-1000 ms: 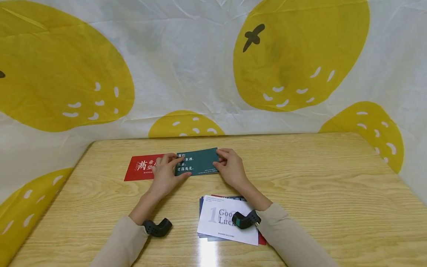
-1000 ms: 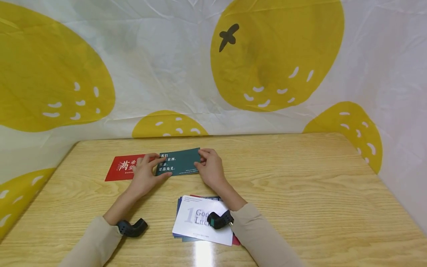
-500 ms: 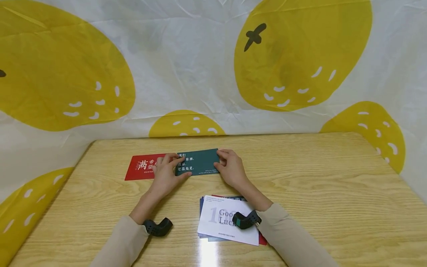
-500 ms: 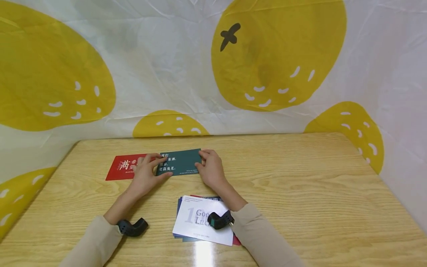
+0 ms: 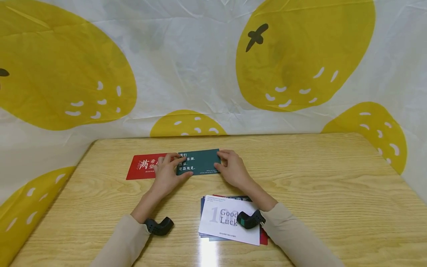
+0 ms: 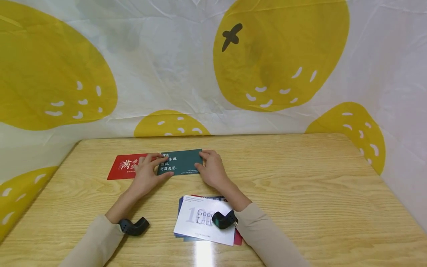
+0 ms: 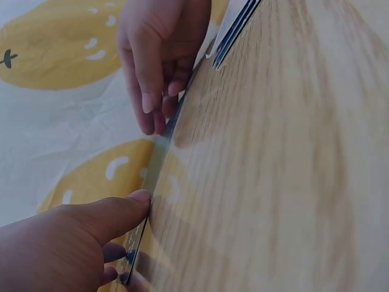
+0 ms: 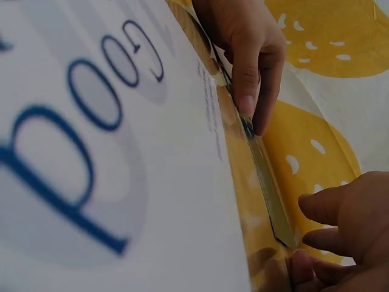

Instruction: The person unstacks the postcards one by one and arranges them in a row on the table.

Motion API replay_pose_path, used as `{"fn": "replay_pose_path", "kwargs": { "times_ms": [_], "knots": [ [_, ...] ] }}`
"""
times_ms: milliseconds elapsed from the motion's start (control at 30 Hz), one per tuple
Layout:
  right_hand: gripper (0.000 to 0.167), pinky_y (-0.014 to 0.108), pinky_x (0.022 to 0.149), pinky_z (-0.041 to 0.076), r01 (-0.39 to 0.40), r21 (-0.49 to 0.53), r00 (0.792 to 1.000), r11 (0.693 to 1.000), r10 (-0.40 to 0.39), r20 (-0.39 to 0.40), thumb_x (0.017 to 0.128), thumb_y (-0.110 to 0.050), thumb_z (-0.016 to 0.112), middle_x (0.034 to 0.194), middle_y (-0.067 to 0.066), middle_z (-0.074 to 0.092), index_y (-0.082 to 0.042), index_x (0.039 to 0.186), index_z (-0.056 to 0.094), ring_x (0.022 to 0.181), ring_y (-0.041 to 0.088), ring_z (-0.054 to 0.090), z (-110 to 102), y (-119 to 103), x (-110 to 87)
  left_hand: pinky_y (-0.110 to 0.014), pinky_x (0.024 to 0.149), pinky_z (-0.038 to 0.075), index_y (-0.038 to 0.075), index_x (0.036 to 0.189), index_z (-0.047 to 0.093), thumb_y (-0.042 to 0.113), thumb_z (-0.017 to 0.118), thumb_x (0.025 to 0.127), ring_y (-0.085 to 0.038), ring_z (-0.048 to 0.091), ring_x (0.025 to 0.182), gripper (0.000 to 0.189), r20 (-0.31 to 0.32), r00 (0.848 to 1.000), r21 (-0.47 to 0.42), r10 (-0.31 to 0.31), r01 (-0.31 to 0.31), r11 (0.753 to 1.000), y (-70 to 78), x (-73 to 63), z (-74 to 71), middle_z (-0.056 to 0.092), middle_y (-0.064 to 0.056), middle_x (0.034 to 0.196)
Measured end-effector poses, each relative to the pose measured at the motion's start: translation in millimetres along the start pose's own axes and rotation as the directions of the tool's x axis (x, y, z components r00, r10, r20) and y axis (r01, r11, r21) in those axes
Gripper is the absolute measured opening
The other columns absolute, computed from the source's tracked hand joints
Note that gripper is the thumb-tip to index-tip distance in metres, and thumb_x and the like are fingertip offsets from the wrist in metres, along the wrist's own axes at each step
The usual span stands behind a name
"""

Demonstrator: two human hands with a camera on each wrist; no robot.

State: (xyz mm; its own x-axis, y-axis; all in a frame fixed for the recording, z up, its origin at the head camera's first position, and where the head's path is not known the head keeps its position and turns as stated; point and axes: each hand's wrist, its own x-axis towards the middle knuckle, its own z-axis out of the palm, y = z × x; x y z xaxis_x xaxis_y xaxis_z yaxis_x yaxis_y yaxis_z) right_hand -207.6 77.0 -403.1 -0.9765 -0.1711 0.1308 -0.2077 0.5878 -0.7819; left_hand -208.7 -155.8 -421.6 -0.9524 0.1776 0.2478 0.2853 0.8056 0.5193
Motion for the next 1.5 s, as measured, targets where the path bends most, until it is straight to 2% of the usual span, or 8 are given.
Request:
{"fn": "replay_pose_path", "kwargs": {
  "times_ms": [267,433,633,767,933,1133,1367,1500],
  "knots": [
    [0.049,0.043,0.097,0.043,-0.018,0.047,0.999,0.999,0.016,0.049,0.093,-0.021,0.064,0.138,0.013,0.047,-0.006,0.138,0.051,0.118,0.029,0.05,-15.3,-6.5,-9.6,-0.056,0.09,0.022,0.01,0.125,0.064,0.032,0.08,0.078,-0.032,0.033,0.114,0.055,-0.03,1.0,-0.078,-0.007,0.005,0.997,-0.6,0.4,-6.0,0.047,-0.015,0.128],
    [0.047,0.039,0.087,0.049,-0.019,0.063,0.999,0.998,0.017,0.039,0.093,-0.023,0.064,0.133,0.007,0.052,-0.012,0.137,0.053,0.108,0.025,0.055,-27.0,-9.4,-21.1,-0.053,0.093,0.026,0.011,0.127,0.062,0.031,0.079,0.079,-0.029,0.035,0.116,0.055,-0.057,0.998,-0.2,0.001,-0.013,0.98,11.2,-3.7,-17.9,0.05,-0.012,0.129],
    [0.042,0.037,0.087,0.05,0.03,0.111,0.999,0.993,-0.032,0.018,0.093,-0.021,0.064,0.128,0.004,0.057,-0.012,0.134,0.056,0.103,0.02,0.056,-41.2,-11.1,-35.7,-0.051,0.093,0.042,0.016,0.132,0.059,0.031,0.078,0.08,-0.027,0.036,0.122,0.057,0.024,1.0,-0.297,0.007,0.001,0.955,34.1,-16.4,-28.8,0.048,-0.008,0.135],
    [0.039,0.036,0.086,0.05,0.051,0.114,0.999,0.992,-0.052,0.003,0.094,-0.023,0.063,0.123,0.003,0.061,-0.012,0.131,0.058,0.1,0.018,0.056,-50.4,-7.5,-49.2,-0.053,0.092,0.043,0.019,0.132,0.058,0.028,0.079,0.08,-0.028,0.041,0.12,0.057,0.049,0.998,-0.351,0.031,-0.012,0.936,46.8,-27.6,-32.1,0.047,-0.007,0.135],
    [0.034,0.032,0.082,0.051,0.033,0.099,0.999,0.995,-0.031,-0.015,0.094,-0.02,0.063,0.117,0.0,0.064,-0.013,0.127,0.062,0.097,0.016,0.056,-61.5,-3.4,-69.2,-0.05,0.084,0.044,0.02,0.132,0.057,0.025,0.079,0.079,-0.027,0.047,0.11,0.057,0.082,0.992,-0.408,0.097,-0.056,0.911,58.5,-45.3,-29.1,0.047,-0.004,0.135],
    [0.03,0.027,0.079,0.051,0.031,0.13,0.999,0.991,-0.029,-0.016,0.094,-0.022,0.063,0.112,-0.003,0.065,-0.014,0.122,0.064,0.097,0.015,0.055,-70.2,-1.6,-90.3,-0.047,0.086,0.043,0.024,0.133,0.056,0.027,0.081,0.077,-0.026,0.047,0.108,0.061,0.149,0.98,-0.43,0.132,-0.056,0.901,65.7,-64.5,-22.8,0.047,0.002,0.135],
    [0.027,0.026,0.075,0.051,0.008,0.158,1.0,0.987,-0.011,0.018,0.094,-0.022,0.063,0.11,-0.001,0.065,-0.013,0.118,0.066,0.094,0.017,0.056,-75.6,9.1,-111.6,-0.047,0.098,0.039,0.02,0.134,0.055,0.035,0.083,0.073,-0.018,0.04,0.118,0.068,0.242,0.96,-0.428,0.144,-0.027,0.903,63.6,-76.3,-13.5,0.043,0.011,0.136],
    [0.025,0.025,0.076,0.051,0.042,0.155,0.998,0.987,-0.048,0.031,0.093,-0.021,0.064,0.11,-0.001,0.065,-0.013,0.117,0.066,0.093,0.015,0.055,-78.0,15.6,-120.1,-0.044,0.099,0.038,0.022,0.136,0.052,0.037,0.085,0.071,-0.014,0.035,0.12,0.075,0.288,0.939,-0.431,0.19,-0.051,0.901,60.6,-80.8,-7.3,0.04,0.012,0.139]
  ]
}}
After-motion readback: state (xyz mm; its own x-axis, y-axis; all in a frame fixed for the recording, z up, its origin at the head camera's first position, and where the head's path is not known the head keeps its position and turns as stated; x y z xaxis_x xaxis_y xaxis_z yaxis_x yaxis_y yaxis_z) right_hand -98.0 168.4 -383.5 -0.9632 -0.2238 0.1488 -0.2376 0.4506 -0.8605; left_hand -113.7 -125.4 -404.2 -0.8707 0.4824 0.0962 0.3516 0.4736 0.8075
